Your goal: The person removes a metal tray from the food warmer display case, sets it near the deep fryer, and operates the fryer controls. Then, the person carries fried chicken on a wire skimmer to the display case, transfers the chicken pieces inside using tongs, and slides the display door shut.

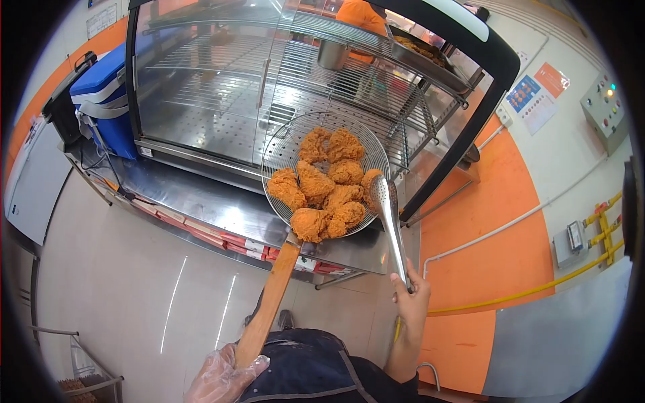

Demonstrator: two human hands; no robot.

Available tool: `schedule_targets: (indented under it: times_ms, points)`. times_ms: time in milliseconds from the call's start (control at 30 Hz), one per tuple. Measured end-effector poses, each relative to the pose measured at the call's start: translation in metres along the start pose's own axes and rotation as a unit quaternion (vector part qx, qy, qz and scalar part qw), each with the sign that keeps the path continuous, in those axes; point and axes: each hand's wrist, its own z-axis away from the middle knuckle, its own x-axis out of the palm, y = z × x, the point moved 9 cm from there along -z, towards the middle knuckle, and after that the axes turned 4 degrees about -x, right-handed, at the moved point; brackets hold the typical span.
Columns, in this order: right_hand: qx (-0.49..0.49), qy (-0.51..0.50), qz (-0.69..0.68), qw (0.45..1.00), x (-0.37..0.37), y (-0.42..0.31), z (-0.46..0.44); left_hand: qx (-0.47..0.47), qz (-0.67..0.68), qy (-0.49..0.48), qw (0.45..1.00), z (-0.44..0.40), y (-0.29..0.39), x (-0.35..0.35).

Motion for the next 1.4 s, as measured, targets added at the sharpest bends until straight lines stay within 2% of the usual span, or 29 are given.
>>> schedule_targets:
  times_ms: [100,200,300,400,600,700,800,867,1033,1100,1167,1267,1400]
  points:
    - [-0.124,0.032,0.162,0.978,-0.006,-0.016,0.0,-0.016,0.013,0.002,1.0,0.0,0.001,-0.002]
    - [-0.206,0.053,0.178,0.961,-0.007,-0.026,0.002,-0.035,0.029,0.0,0.999,-0.001,0.0,-0.003]
    - [-0.093,0.025,0.069,0.993,-0.008,-0.003,-0.005,-0.052,0.042,-0.005,0.998,-0.003,-0.001,-0.003]
    - [0.029,-0.001,-0.079,0.996,-0.002,0.005,-0.003,-0.07,0.056,-0.011,0.996,-0.004,-0.003,-0.003]
    - [0.085,-0.035,-0.189,0.978,-0.009,0.005,-0.008,-0.089,0.052,0.006,0.995,-0.004,-0.009,-0.005]
    - [0.08,-0.06,-0.241,0.965,-0.01,-0.006,-0.015,-0.108,0.055,-0.009,0.993,-0.005,-0.011,-0.004]
    - [0.024,-0.065,-0.229,0.971,-0.018,-0.036,-0.03,-0.117,0.059,-0.02,0.991,-0.005,-0.013,-0.004]
    - [-0.036,-0.032,-0.148,0.988,-0.026,-0.066,-0.044,-0.111,0.058,-0.018,0.992,-0.005,-0.015,-0.003]
    - [-0.167,0.005,-0.012,0.986,-0.043,-0.107,-0.095,-0.105,0.058,-0.013,0.993,-0.004,-0.015,-0.003]
    - [-0.264,0.062,0.093,0.958,-0.05,-0.115,-0.119,-0.1,0.057,-0.017,0.993,-0.004,-0.017,-0.002]
    - [-0.349,0.127,0.199,0.907,-0.047,-0.128,-0.129,-0.105,0.066,-0.02,0.992,-0.003,-0.017,-0.001]
    - [-0.332,0.182,0.36,0.853,-0.035,-0.136,-0.145,-0.132,0.078,-0.026,0.988,0.0,-0.019,0.0]
    - [-0.305,0.199,0.462,0.809,-0.014,-0.138,-0.159,-0.129,0.068,-0.028,0.989,-0.002,-0.025,0.002]
